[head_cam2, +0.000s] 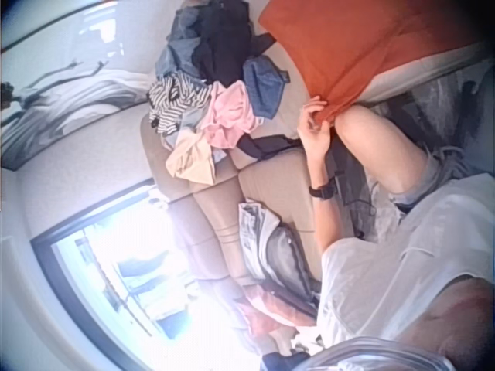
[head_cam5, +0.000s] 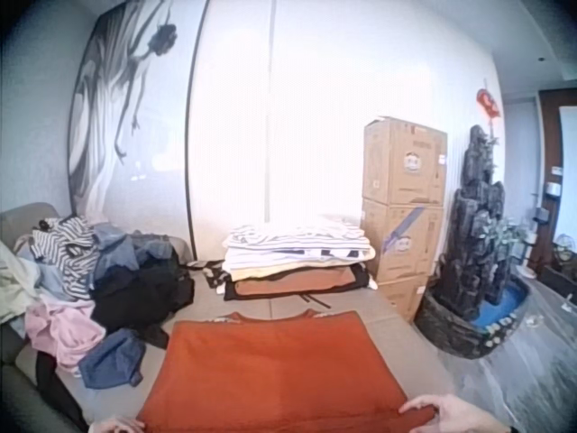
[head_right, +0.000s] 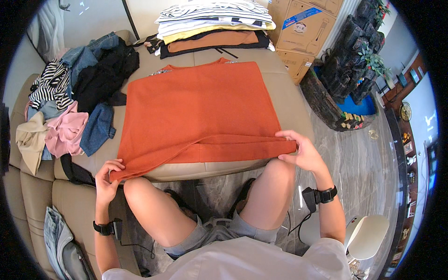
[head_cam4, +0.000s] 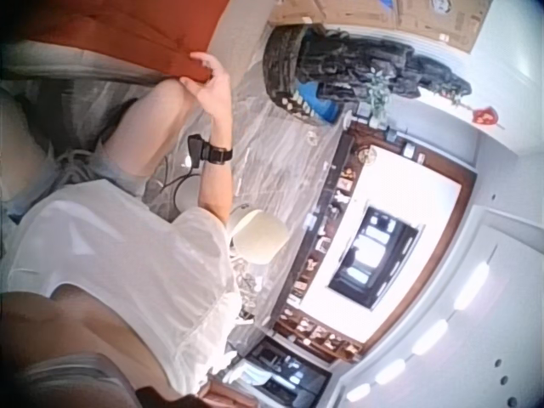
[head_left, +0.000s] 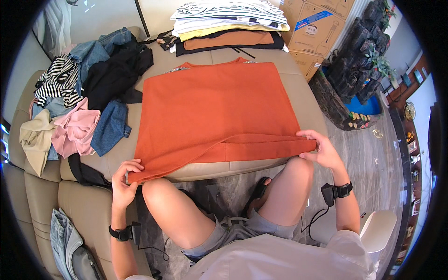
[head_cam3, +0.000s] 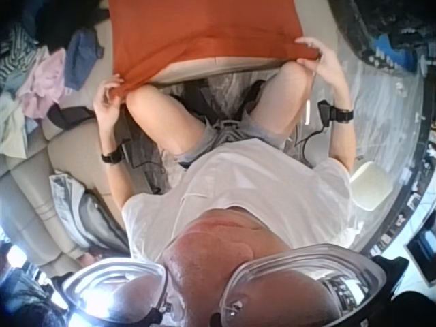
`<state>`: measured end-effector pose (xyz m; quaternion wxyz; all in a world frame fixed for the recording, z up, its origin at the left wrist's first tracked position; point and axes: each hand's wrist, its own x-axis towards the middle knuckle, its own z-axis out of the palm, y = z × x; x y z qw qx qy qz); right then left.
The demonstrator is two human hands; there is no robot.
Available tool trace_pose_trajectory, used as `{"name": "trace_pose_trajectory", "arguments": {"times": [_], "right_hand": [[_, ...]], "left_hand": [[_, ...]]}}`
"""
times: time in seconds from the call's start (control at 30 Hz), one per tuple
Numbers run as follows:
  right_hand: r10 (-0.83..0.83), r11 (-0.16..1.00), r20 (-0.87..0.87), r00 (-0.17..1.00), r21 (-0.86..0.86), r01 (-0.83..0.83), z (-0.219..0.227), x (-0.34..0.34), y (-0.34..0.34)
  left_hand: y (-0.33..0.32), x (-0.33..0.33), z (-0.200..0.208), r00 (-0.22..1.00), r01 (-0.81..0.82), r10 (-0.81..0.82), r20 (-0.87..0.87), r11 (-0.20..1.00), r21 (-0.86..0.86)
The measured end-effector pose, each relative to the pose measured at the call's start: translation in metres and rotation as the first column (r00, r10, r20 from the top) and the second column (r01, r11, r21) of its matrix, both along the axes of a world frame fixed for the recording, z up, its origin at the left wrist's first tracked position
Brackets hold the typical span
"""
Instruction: The person folds a black and white patterned garment and an orange dress by hand on a couch, placing them onto a stack of folded items.
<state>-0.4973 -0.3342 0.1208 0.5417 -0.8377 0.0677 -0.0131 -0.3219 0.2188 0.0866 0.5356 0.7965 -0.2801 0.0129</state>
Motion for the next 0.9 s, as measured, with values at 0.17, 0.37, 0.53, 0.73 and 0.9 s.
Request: {"name": "trace_pose_trajectory", "arguments": {"times": [0.17, 0.37, 0.53, 0.73, 0.9], "right_hand": [[-0.034, 0.984, -0.115, 0.993, -0.178, 0.013, 0.007, -0.002, 0.009], [0.005, 0.975, 0.094, 0.996, -0.22, 0.016, 0.004, -0.01, -0.006], [0.064, 0.985, 0.204, 0.977, -0.17, -0.029, 0.018, -0.02, -0.012], [0.051, 0.986, 0.201, 0.978, -0.164, -0.018, 0.03, -0.022, -0.004], [0.087, 0.988, 0.21, 0.974, -0.145, -0.057, 0.044, -0.017, -0.019]], "left_hand": [[-0.007, -0.008, 0.012, 0.993, -0.072, 0.054, 0.101, 0.981, 0.178], [-0.003, -0.015, 0.021, 0.951, -0.122, 0.049, 0.306, 0.967, 0.222], [0.01, -0.022, 0.032, 0.967, -0.117, 0.113, 0.228, 0.993, 0.003], [0.006, -0.025, 0.042, 0.979, -0.08, 0.086, 0.184, 0.996, -0.04], [0.01, -0.021, 0.059, 0.976, -0.059, 0.06, 0.207, 0.998, -0.008]]}}
